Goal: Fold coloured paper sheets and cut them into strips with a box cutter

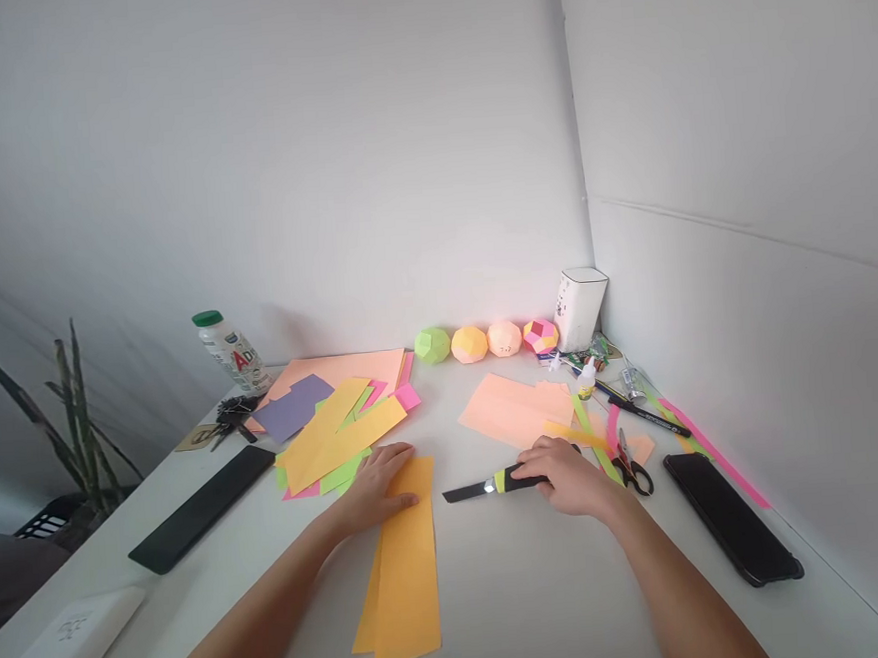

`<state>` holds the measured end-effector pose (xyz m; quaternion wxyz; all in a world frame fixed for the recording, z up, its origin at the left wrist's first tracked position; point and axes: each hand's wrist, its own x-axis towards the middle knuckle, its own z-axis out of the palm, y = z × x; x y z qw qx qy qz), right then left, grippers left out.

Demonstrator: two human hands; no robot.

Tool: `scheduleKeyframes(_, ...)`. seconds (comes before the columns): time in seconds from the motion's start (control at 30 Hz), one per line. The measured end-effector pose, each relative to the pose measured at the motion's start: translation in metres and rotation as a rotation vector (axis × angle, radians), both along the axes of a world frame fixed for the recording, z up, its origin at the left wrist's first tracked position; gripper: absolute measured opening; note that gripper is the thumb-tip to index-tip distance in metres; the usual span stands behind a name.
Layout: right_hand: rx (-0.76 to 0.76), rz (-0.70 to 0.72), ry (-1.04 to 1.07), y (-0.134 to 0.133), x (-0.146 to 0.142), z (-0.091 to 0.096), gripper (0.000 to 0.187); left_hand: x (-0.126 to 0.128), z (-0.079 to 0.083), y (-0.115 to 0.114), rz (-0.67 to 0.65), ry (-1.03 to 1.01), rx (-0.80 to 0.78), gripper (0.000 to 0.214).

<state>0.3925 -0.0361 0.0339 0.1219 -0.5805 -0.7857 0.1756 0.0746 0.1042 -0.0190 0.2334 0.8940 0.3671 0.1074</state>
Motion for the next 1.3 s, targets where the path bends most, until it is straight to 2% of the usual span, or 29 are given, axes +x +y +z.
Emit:
scheduleKeyframes(0.23,0.072,0.067,-0.001,0.006,-0.031,-0.014,0.046,-0.001,0.002,-0.001,-0.028,-0.002,-0.049,0.075)
scheduleKeyframes(0.47,0.188,0.101,-0.009,0.009,-0.029,-0.018,0.044,-0.002,0.000,0.000,0.005,-0.162,-0.117,0.087)
scheduleKeyframes(0.63,0.209,0.095,0.006,0.009,-0.026,-0.018,0.042,-0.003,0.000,0.000,0.116,-0.327,-0.225,0.059)
scheduleKeyframes(0.8,0.140,0.065,0.022,0.009,-0.023,-0.019,0.042,-0.003,0.004,0.010,0.277,-0.558,-0.263,0.037)
scheduleKeyframes(0.87,0.113,0.059,0.025,0.009,-0.020,-0.021,0.043,-0.010,0.004,0.022,0.427,-0.661,-0.230,0.041)
scheduleKeyframes(0.97,0.089,0.055,0.026,0.010,-0.016,-0.022,0.045,-0.029,0.001,0.042,0.741,-0.781,-0.125,0.047)
scheduleKeyframes(1.03,0.076,0.049,0.029,0.010,-0.015,-0.022,0.046,-0.045,0.000,0.053,0.929,-0.801,-0.056,0.048)
scheduleKeyframes(1.1,0.064,0.041,0.030,0.009,-0.015,-0.020,0.045,-0.057,-0.002,0.058,1.062,-0.778,0.008,0.050)
scheduleKeyframes(1.17,0.051,0.032,0.029,0.009,-0.017,-0.017,0.045,-0.060,-0.004,0.058,1.139,-0.728,0.092,0.061)
scheduleKeyframes(1.23,0.038,0.022,0.025,0.009,-0.018,-0.015,0.046,-0.055,-0.008,0.054,1.146,-0.673,0.184,0.074)
scheduleKeyframes(1.27,0.031,0.016,0.022,0.009,-0.018,-0.014,0.046,-0.050,-0.010,0.052,1.092,-0.622,0.243,0.075)
scheduleKeyframes(1.3,0.023,0.007,0.019,0.008,-0.018,-0.013,0.046,-0.044,-0.014,0.049,0.982,-0.551,0.298,0.073)
